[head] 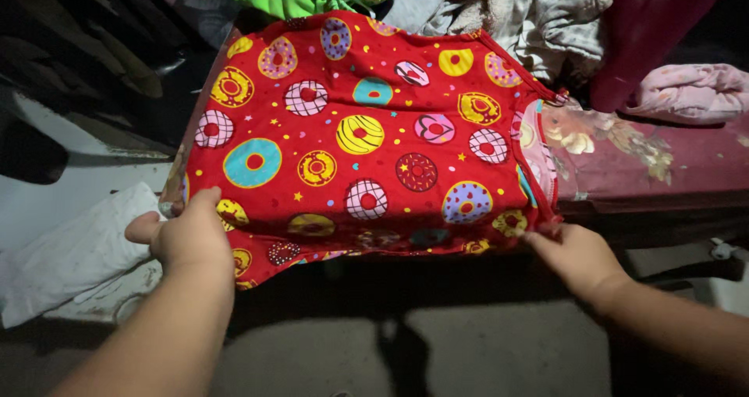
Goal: The person folds a pink swimsuit and a red cloth with donut patterns, then places the items into a black drawer containing other laundry.
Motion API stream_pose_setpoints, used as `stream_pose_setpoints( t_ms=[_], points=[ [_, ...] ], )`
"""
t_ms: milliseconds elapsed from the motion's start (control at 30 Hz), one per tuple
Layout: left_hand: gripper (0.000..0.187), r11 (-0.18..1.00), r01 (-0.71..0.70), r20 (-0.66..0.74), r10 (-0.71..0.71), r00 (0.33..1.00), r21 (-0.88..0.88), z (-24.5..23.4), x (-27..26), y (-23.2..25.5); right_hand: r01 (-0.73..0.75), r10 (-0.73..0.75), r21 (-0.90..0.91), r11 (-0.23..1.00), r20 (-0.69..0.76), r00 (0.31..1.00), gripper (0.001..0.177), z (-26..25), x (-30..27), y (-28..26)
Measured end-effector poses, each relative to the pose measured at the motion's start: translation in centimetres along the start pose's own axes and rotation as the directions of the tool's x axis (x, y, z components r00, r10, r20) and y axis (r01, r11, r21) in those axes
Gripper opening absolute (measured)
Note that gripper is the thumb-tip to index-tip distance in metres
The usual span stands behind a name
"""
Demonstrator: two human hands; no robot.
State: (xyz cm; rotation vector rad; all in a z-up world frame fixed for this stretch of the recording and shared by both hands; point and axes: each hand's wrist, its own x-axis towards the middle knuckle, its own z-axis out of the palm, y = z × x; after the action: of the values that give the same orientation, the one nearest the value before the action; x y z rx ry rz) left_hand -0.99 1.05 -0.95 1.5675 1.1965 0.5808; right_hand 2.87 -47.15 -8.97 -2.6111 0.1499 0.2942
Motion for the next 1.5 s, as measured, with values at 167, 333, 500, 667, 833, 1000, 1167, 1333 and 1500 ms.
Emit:
stream_pose_setpoints(
  t_ms=[167, 333, 500, 667, 833, 1000, 1167, 1333, 1500],
  points=[
    [0.090, 0.987, 0.141, 0.006, -0.142, 0.990, 0.079, -1.1, -1.2, 1.8, -0.463, -0.001, 0.674, 0.576, 0.567, 0.824, 0.046, 0.0, 1.4, -2.1],
    [0.076, 0.923, 0.285, 0.402, -0.165, 0.901, -0.260, -1.7, -2.2, 0.9, -0.777, 0.059, 0.560, 0.288, 0.800, 0.598, 0.040, -1.3, 0.8, -4.9],
    [0.050, 0.961, 0.278, 0.566, -0.231, 0.791, 0.003, -2.1, -1.6, -1.6, -0.656, -0.342, 0.705, 0.269, 0.707, 0.619, 0.018, -1.8, 1.0, -3.1],
    [0.040, 0.944, 0.286, 0.463, -0.331, 0.822, 0.168, -3.8, -1.6, -0.7, -0.739, 0.367, 0.585, 0.335, 0.641, 0.674, 0.026, -3.2, 0.2, -4.8],
    [0.035, 0.995, 0.091, 0.566, -0.098, 0.819, 0.040, -6.2, -2.0, 0.0, -0.749, 0.184, 0.605, 0.270, 0.731, 0.657, 0.033, -2.9, 0.1, -4.1],
    [0.030, 0.972, 0.207, 0.661, -0.226, 0.716, 0.108, -7.8, -1.0, -0.3, -0.687, 0.241, 0.713, 0.140, 0.649, 0.722, 0.023, -2.6, -1.2, -6.7],
    [0.029, 0.943, 0.287, 0.570, -0.331, 0.752, 0.169, -10.2, 0.0, 0.1, -0.414, 0.168, 0.900, 0.133, 0.391, 0.905, 0.034, -5.9, -5.8, -8.9],
    [0.031, 0.967, 0.255, 0.669, -0.203, 0.716, 0.020, -12.9, 1.1, 0.7, -0.326, 0.171, 0.945, 0.041, 0.315, 0.934, 0.032, -7.4, -9.6, -8.2],
    [0.035, 0.956, 0.292, 0.682, -0.204, 0.703, -0.015, -13.8, 1.0, 5.0, -0.418, 0.347, 0.888, 0.191, 0.338, 0.875, 0.033, -7.9, -7.9, -5.9]
  ],
)
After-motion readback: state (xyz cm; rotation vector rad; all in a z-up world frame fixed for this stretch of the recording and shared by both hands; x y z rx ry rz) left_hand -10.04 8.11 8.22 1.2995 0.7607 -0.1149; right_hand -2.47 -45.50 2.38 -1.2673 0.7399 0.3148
